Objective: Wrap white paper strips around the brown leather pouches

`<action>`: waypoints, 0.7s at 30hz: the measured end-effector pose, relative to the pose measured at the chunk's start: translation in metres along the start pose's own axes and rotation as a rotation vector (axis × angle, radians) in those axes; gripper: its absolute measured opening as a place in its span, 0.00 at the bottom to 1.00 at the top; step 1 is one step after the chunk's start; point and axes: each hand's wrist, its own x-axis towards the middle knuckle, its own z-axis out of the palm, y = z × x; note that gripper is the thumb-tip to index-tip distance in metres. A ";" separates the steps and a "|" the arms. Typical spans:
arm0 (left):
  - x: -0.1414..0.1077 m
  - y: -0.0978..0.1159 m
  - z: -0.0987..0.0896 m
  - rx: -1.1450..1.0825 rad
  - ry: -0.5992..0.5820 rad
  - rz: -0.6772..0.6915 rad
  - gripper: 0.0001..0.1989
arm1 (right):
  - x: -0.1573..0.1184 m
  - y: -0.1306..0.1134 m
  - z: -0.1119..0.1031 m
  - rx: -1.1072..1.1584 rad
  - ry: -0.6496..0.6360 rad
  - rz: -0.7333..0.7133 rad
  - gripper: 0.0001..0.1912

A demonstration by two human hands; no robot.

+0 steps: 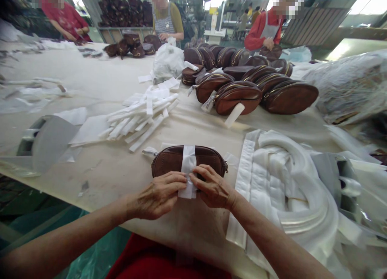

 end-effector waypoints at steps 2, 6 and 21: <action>0.007 0.000 -0.003 -0.050 0.008 -0.113 0.11 | 0.000 -0.001 0.000 -0.009 0.010 0.002 0.32; 0.012 -0.003 0.009 0.121 0.068 -0.200 0.17 | -0.001 -0.002 0.001 0.004 0.033 0.017 0.33; 0.012 -0.008 0.017 0.285 0.122 -0.063 0.24 | -0.002 -0.004 0.001 -0.002 0.039 0.032 0.31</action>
